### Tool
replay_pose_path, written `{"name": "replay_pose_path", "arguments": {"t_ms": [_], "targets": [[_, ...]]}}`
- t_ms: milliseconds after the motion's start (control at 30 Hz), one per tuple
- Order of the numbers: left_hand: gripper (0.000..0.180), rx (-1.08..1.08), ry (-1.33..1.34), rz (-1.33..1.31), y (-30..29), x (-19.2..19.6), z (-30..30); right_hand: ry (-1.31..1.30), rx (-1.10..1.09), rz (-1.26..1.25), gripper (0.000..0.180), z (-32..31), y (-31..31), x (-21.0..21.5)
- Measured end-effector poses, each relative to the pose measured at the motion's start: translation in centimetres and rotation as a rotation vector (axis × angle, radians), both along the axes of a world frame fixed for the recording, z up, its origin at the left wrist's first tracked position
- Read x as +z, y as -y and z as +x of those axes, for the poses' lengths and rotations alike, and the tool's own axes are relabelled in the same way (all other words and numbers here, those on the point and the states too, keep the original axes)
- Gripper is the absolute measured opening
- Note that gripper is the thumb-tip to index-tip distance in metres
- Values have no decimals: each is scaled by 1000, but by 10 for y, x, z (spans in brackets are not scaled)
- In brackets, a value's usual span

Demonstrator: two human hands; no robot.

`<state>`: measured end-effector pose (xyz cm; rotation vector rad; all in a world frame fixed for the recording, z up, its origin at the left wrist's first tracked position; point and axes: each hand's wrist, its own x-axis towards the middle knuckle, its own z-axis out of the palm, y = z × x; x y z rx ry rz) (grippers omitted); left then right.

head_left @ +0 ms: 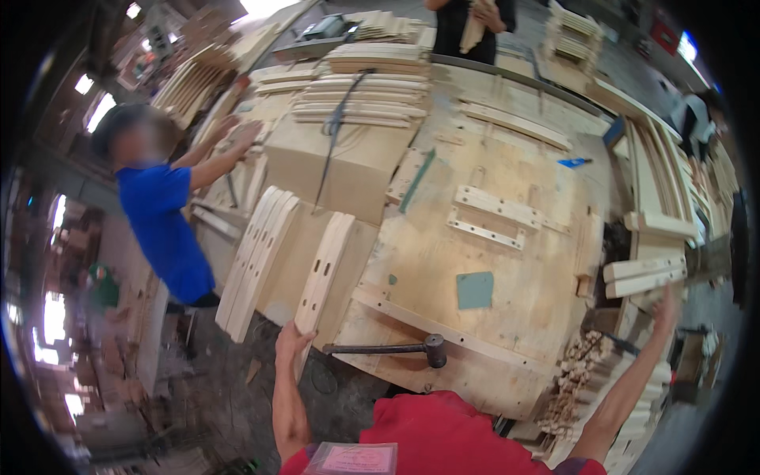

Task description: The person assembles wooden chair frames on a workbench in a factory. They align pre-drilled wooden slats and legs, then use a rubber mallet to tap the joints together. The person repeatedly picks up new components, assembles them into frames, and stacks the finished units.

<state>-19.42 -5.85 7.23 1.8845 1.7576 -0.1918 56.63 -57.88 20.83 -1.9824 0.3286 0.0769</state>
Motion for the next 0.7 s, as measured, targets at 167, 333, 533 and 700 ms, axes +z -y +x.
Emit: {"name": "replay_pose_path", "arguments": {"t_ms": [167,333,533,700], "targets": [[80,162,413,-137,18,25,-47,-342,163,218,55,-70,-120,-85],[71,280,374,-29,43,29,-86,-34,-283,160,72,-103,-236,-64],[72,410,810,-204,62,37,-71,228,-55,528,68,-162,-177,-41],[68,87,838,-74,71,51,-55,373,227,115,68,-290,-197,-54]]}}
